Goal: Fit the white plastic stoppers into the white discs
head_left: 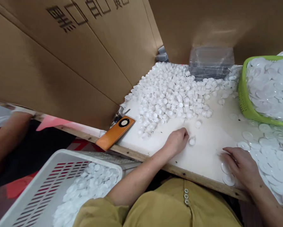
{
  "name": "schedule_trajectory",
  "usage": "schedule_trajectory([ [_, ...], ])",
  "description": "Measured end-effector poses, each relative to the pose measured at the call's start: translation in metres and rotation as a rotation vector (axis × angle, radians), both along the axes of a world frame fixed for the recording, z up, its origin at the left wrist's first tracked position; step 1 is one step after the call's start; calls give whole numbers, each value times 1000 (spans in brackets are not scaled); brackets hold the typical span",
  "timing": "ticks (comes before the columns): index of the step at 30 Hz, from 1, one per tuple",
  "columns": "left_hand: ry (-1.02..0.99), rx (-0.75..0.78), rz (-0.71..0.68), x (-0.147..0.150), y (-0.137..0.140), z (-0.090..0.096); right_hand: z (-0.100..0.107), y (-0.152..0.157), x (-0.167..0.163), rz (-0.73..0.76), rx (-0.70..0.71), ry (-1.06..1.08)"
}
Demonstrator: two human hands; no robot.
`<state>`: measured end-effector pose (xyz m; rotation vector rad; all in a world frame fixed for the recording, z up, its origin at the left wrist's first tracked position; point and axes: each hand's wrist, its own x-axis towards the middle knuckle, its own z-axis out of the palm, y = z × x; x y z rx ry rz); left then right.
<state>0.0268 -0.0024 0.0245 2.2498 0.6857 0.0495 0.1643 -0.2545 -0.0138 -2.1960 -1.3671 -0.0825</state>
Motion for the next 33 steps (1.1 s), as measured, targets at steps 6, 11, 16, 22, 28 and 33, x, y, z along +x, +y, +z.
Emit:
schedule_trajectory([
  [6,-203,-28,-338,-14,14,-3,20,5,-5,-62,20,195],
  [11,-211,22,-351,-14,15,-18,37,42,-10,-20,-68,504],
  [16,-192,48,-303,-11,15,-25,39,104,-22,-56,-92,1066],
  [22,-188,66,-326,-7,16,-24,35,139,-29,-118,-150,1122],
  [28,-149,99,-321,-5,15,-22,38,137,-24,-91,-264,1107],
  [33,-138,94,-348,-6,18,-20,38,134,-24,-121,-274,1195],
])
